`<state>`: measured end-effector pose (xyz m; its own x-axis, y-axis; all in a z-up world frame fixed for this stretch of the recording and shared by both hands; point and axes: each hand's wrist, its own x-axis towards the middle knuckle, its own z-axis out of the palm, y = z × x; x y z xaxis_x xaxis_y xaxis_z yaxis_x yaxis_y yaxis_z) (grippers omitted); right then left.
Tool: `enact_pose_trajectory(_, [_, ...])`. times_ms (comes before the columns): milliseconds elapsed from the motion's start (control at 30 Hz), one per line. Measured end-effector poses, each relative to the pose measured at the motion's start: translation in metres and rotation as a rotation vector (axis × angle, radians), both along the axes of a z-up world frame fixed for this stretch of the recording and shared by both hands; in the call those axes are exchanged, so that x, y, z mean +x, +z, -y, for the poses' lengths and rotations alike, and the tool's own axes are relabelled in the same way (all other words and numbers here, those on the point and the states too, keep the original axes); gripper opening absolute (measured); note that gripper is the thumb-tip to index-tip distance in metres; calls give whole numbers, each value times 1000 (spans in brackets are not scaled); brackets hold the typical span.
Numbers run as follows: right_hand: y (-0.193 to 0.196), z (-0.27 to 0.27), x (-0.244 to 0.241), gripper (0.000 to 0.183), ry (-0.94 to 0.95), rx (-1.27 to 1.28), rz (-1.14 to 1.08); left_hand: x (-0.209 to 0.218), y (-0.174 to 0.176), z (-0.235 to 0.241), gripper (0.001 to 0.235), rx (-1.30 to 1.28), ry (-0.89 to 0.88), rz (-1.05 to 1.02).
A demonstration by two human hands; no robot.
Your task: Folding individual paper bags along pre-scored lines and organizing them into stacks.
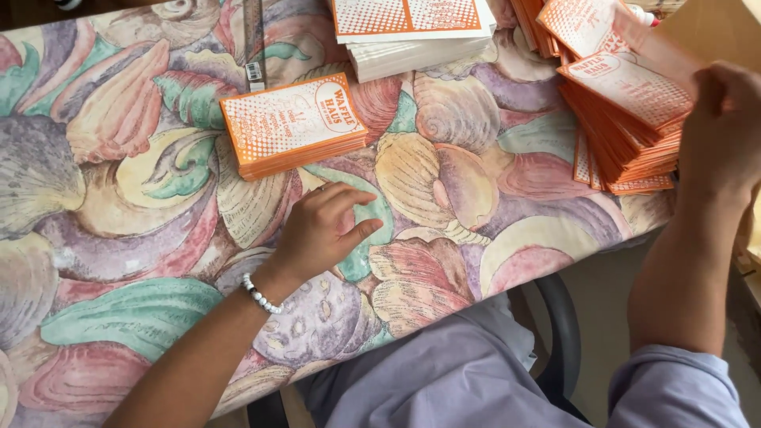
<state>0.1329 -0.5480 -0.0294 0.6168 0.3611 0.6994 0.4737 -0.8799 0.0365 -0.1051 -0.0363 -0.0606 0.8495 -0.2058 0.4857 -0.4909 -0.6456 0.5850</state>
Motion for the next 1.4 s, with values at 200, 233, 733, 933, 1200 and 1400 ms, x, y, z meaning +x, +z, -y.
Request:
enact_pose_trajectory(200, [72,-170,-133,17,209,-457,232,-12,45,40,55,-82,127,282])
enact_pose_trajectory(233, [79,-197,-144,17,217,-455,229,-13,48,43,55,-79,135,278])
enact_pose_trajectory(733, [10,-286,-118,21,1102,427,-982,-17,-7,22,11,-1217,136,-70])
enact_pose_trajectory(933, [-12,-290,-121,6,1045,507,-945,-18,-41,14,16,-1457,74,-312])
enact_pose_trajectory(1200, [32,-276,-107,15,1058,105,-222,-6,2,-33,64,-790,-5,-189])
enact_pose_trajectory(1400, [25,-273,-97,66,924,337,-300,-7,-9,-21,17,-719,255,-200])
